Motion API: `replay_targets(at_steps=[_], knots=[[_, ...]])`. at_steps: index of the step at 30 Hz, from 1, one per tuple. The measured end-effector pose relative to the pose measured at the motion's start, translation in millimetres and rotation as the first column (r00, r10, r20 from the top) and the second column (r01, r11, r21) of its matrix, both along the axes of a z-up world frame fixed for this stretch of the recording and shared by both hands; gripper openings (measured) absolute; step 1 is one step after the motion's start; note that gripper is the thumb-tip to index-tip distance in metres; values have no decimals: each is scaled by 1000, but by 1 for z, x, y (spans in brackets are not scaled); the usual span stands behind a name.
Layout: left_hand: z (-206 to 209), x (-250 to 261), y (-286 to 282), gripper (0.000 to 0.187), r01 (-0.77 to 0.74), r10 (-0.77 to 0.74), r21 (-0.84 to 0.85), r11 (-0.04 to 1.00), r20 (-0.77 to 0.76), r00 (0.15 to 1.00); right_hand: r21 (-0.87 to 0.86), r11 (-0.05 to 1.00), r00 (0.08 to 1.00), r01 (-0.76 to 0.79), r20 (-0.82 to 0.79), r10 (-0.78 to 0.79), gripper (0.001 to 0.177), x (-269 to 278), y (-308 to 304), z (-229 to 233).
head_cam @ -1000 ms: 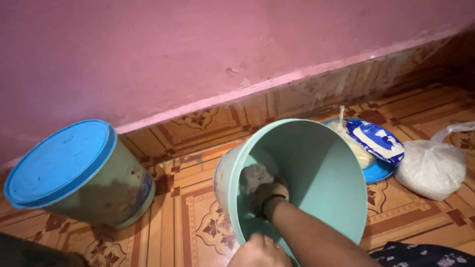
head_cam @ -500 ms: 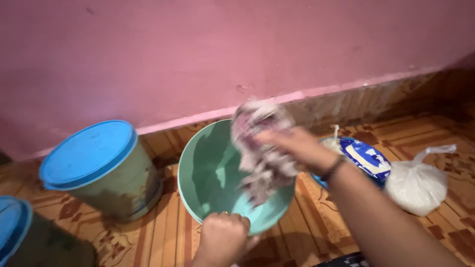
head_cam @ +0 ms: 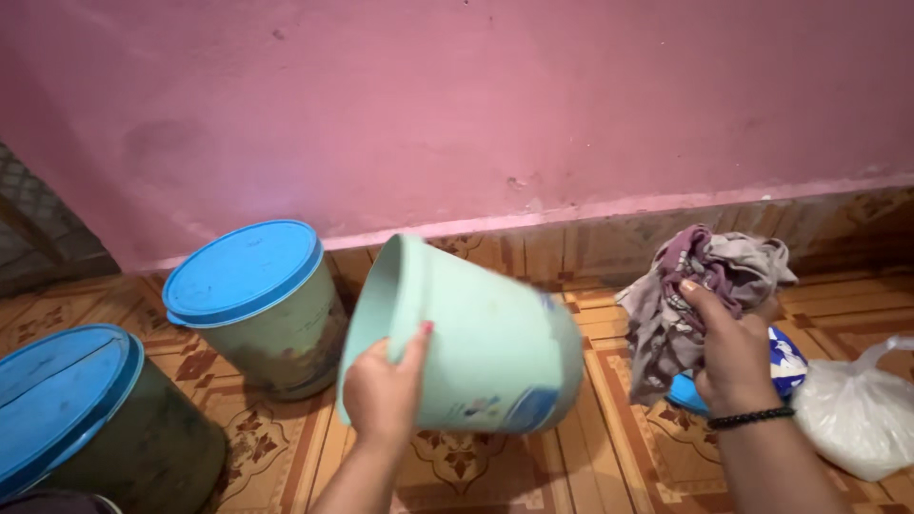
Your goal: The person empties a green bucket of food items, wipes the inside and outside of the bucket and its lid with a cloth, and then places the items back inside. They repeat the wiping process on a second bucket and lid before filling it with various packaged food items.
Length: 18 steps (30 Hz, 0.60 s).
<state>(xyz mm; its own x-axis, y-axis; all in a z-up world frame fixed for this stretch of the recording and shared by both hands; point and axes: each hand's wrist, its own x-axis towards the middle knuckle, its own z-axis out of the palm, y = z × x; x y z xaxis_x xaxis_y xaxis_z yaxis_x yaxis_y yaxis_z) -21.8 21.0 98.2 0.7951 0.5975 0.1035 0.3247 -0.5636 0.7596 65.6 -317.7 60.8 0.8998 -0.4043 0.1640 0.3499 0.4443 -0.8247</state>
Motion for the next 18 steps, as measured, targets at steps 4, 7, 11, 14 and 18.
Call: replay_targets(at_steps=[4,7,11,14,18], knots=[[-18,-1,5,51,11,156,-596,803,228,961,3,1000,995,31,92,-31,62,0,5,0],[-48,-6,4,57,64,261,-857,511,225,939,-9,999,989,32,146,-30,61,-1,0,1],[-88,-18,8,69,25,314,-997,70,46,948,-12,998,982,65,180,-62,61,-2,-9,-1],[-111,-21,20,71,112,208,-993,-32,103,973,-15,997,979,73,191,-69,59,0,-14,-7],[-99,-20,22,69,152,266,-988,19,152,952,-26,998,981,52,189,-46,59,1,-12,-11]])
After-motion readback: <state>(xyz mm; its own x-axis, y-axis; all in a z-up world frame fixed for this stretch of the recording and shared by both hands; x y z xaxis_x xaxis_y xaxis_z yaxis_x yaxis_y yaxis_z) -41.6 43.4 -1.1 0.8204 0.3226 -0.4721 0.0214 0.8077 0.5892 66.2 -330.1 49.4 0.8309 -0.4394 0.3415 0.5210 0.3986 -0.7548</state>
